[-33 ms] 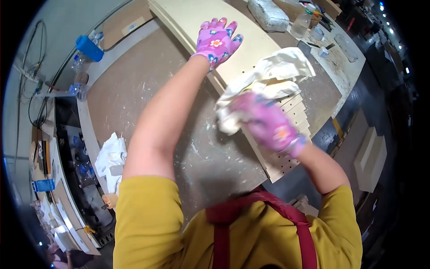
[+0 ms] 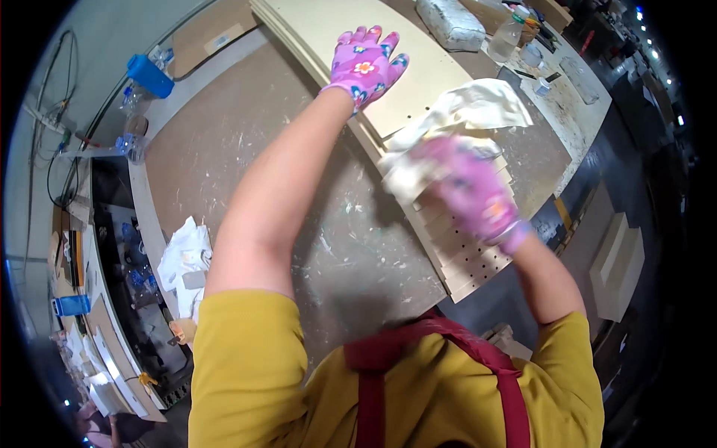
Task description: The person applies a substance from a small container to the holes and edges of wood panels using a small tool, then sands the surface with a sanding block and wipes the panels with a cloth.
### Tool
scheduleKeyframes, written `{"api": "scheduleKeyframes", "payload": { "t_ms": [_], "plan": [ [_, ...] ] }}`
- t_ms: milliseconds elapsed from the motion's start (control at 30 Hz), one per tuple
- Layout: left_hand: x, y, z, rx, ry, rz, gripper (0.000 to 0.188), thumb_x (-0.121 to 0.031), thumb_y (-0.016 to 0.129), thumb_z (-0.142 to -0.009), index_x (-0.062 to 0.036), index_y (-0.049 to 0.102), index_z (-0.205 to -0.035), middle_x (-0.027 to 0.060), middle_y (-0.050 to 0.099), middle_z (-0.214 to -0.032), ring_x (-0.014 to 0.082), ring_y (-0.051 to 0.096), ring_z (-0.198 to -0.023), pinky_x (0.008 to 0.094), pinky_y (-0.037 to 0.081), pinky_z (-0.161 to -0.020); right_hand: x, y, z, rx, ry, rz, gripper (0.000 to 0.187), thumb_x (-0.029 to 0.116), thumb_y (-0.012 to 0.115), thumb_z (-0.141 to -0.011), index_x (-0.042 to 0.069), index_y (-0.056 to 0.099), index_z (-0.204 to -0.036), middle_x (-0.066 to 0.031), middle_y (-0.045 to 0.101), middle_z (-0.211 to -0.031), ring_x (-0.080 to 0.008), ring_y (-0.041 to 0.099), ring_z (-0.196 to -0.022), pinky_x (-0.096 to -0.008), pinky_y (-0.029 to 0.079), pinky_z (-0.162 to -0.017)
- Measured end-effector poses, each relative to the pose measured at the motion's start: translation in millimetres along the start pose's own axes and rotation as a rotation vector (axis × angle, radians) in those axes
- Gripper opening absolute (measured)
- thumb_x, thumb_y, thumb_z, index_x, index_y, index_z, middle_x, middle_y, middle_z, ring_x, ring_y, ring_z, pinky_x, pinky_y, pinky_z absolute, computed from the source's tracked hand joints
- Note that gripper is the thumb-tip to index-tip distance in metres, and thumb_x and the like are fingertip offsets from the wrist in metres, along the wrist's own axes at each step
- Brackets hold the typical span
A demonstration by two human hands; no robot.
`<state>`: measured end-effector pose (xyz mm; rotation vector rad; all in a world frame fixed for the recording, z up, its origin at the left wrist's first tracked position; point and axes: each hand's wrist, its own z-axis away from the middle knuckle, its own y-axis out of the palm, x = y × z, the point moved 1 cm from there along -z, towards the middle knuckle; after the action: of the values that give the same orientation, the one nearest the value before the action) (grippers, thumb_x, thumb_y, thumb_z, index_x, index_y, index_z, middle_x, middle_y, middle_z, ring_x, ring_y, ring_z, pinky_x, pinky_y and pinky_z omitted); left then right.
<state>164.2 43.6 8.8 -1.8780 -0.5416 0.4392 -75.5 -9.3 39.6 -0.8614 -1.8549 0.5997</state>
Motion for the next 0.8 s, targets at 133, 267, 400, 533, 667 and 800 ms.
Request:
{"api": "scheduleKeyframes", "payload": {
  "t_ms": [133, 267, 400, 533, 667, 800],
  "plan": [
    [-3.8, -0.9, -3.0, -0.022, -0.007, -0.017, 0.055, -0.047, 0.036, -0.096, -0.0136, 0.045, -0.139, 0.0150, 0.041, -0.144, 0.0294, 0.035, -0.135, 0.0418, 0.023, -0.112, -72.0, -44.5, -1.9, -0.248, 0.298, -0.072, 0.045, 0.036, 0.060, -0.086, 0.005, 0.060, -0.119, -0.0164, 0.061, -0.113, -0.0265, 0.060, -0.100, -0.0377, 0.047, -0.089],
    [-5.5, 1.1, -4.3, -0.007, -0.006, -0.019, 0.056, -0.047, 0.036, -0.096, -0.0138, 0.044, -0.139, 0.0145, 0.040, -0.145, 0.0293, 0.034, -0.136, 0.0417, 0.022, -0.112, -81.5, -1.4, 6.7, -0.326, 0.128, 0.354, 0.035, 0.020, 0.062, -0.084, 0.009, 0.061, -0.116, -0.0193, 0.056, -0.119, -0.0363, 0.053, -0.110, -0.0425, 0.043, -0.094],
    [0.1, 2.7, -0.7, -0.014, 0.005, -0.008, 0.056, -0.048, 0.036, -0.095, -0.0145, 0.044, -0.139, 0.0148, 0.041, -0.144, 0.0304, 0.035, -0.136, 0.0419, 0.023, -0.112, -87.7, -30.3, -11.8, -0.148, 0.238, 0.196, 0.028, 0.017, 0.062, -0.083, 0.008, 0.063, -0.110, -0.0168, 0.059, -0.108, -0.0352, 0.057, -0.099, -0.0429, 0.045, -0.087],
    [-0.3, 1.6, -4.0, -0.038, 0.009, -0.021, 0.055, -0.047, 0.037, -0.094, -0.0146, 0.046, -0.138, 0.0140, 0.041, -0.144, 0.0301, 0.036, -0.135, 0.0421, 0.024, -0.112, -64.4, 2.4, 12.3, -0.290, 0.148, 0.412, 0.025, 0.014, 0.061, -0.081, 0.010, 0.065, -0.105, -0.0138, 0.060, -0.097, -0.0309, 0.059, -0.086, -0.0404, 0.048, -0.078],
    [-1.1, 2.4, -6.6, -0.034, 0.049, -0.017, 0.054, -0.047, 0.038, -0.094, -0.0152, 0.047, -0.137, 0.0140, 0.043, -0.143, 0.0298, 0.038, -0.133, 0.0431, 0.026, -0.110, -5.5, 28.1, 23.1, 0.132, 0.100, 0.188, 0.041, 0.018, 0.064, -0.078, 0.009, 0.059, -0.117, -0.0151, 0.058, -0.109, -0.0332, 0.055, -0.103, -0.0432, 0.046, -0.089],
    [2.9, 7.0, -5.8, -0.020, 0.029, -0.020, 0.054, -0.047, 0.039, -0.094, -0.0156, 0.046, -0.138, 0.0146, 0.042, -0.143, 0.0305, 0.037, -0.134, 0.0433, 0.025, -0.111, 19.4, 18.7, 16.1, 0.164, -0.020, 0.082, 0.040, 0.017, 0.065, -0.075, 0.008, 0.059, -0.114, -0.0118, 0.058, -0.106, -0.0304, 0.059, -0.097, -0.0439, 0.048, -0.086]
  ]
}}
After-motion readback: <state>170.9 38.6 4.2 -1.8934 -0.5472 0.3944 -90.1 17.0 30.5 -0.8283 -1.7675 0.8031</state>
